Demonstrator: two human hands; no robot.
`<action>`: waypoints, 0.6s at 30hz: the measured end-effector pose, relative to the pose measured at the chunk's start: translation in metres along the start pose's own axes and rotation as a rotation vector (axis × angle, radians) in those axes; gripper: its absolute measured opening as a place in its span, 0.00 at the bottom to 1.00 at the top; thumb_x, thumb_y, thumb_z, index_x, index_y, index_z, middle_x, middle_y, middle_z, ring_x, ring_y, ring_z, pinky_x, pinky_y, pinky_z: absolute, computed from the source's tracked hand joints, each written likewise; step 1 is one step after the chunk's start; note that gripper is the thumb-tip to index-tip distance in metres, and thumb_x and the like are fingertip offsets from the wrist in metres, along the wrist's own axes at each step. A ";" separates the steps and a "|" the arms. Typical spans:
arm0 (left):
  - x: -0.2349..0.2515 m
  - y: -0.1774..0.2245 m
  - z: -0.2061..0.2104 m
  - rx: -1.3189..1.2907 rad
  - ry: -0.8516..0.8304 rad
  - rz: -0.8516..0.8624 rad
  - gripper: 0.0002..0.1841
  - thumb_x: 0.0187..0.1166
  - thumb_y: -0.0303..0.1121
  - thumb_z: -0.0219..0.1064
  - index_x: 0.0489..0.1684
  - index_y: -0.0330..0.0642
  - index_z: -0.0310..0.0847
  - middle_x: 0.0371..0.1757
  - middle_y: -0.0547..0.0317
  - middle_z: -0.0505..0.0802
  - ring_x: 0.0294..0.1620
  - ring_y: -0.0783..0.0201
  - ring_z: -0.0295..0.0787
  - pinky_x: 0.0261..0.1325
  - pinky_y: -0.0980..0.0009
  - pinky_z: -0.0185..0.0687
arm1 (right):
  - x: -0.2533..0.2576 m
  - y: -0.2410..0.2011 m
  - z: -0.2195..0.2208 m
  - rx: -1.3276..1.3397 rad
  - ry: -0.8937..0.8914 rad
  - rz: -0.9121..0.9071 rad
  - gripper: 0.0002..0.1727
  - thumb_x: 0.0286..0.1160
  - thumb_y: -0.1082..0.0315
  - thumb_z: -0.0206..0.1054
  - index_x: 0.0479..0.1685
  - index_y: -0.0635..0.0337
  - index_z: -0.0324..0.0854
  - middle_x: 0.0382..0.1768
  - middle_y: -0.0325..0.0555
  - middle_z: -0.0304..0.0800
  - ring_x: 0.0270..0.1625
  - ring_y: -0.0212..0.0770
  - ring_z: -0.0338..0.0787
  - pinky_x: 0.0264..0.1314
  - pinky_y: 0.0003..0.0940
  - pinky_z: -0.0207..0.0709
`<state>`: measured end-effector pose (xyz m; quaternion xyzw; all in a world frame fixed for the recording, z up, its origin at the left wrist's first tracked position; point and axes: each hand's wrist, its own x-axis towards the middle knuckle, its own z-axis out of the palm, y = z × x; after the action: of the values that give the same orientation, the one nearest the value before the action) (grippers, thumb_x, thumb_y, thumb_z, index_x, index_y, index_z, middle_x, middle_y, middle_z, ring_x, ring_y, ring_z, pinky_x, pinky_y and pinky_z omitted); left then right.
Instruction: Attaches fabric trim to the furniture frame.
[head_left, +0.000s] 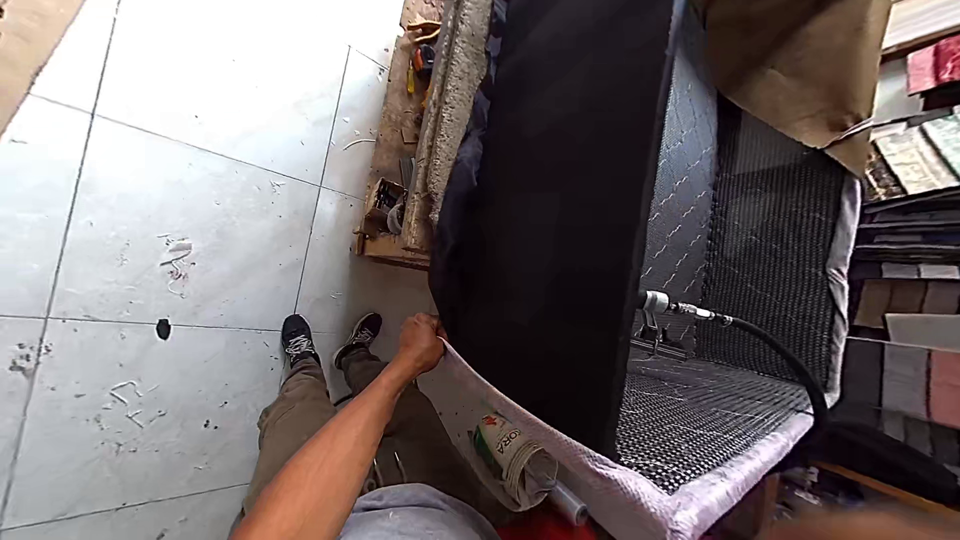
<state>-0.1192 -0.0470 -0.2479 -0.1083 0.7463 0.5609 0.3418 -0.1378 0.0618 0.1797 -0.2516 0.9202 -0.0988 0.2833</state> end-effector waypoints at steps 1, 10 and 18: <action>0.001 0.001 -0.002 0.027 -0.011 -0.010 0.07 0.67 0.25 0.72 0.19 0.41 0.86 0.28 0.48 0.91 0.35 0.47 0.90 0.38 0.42 0.81 | 0.009 0.027 -0.027 -0.173 0.079 0.020 0.14 0.77 0.68 0.59 0.39 0.73 0.84 0.32 0.60 0.90 0.33 0.49 0.90 0.38 0.45 0.83; 0.001 0.013 -0.013 0.253 -0.027 -0.089 0.05 0.67 0.28 0.71 0.24 0.36 0.88 0.34 0.44 0.92 0.43 0.44 0.91 0.49 0.40 0.83 | 0.156 0.326 0.053 -0.386 -0.616 0.469 0.33 0.68 0.38 0.76 0.51 0.63 0.85 0.47 0.58 0.90 0.57 0.63 0.88 0.58 0.69 0.78; -0.006 0.035 -0.024 0.297 -0.023 -0.115 0.19 0.75 0.36 0.70 0.58 0.30 0.84 0.56 0.37 0.92 0.63 0.44 0.88 0.70 0.43 0.77 | 0.157 0.344 0.033 -0.099 -0.732 0.348 0.17 0.60 0.60 0.86 0.41 0.59 0.87 0.32 0.48 0.90 0.35 0.48 0.91 0.43 0.52 0.84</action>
<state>-0.1433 -0.0579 -0.2142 -0.0926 0.8096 0.4250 0.3941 -0.3712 0.2731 -0.0333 -0.1240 0.7909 0.0910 0.5923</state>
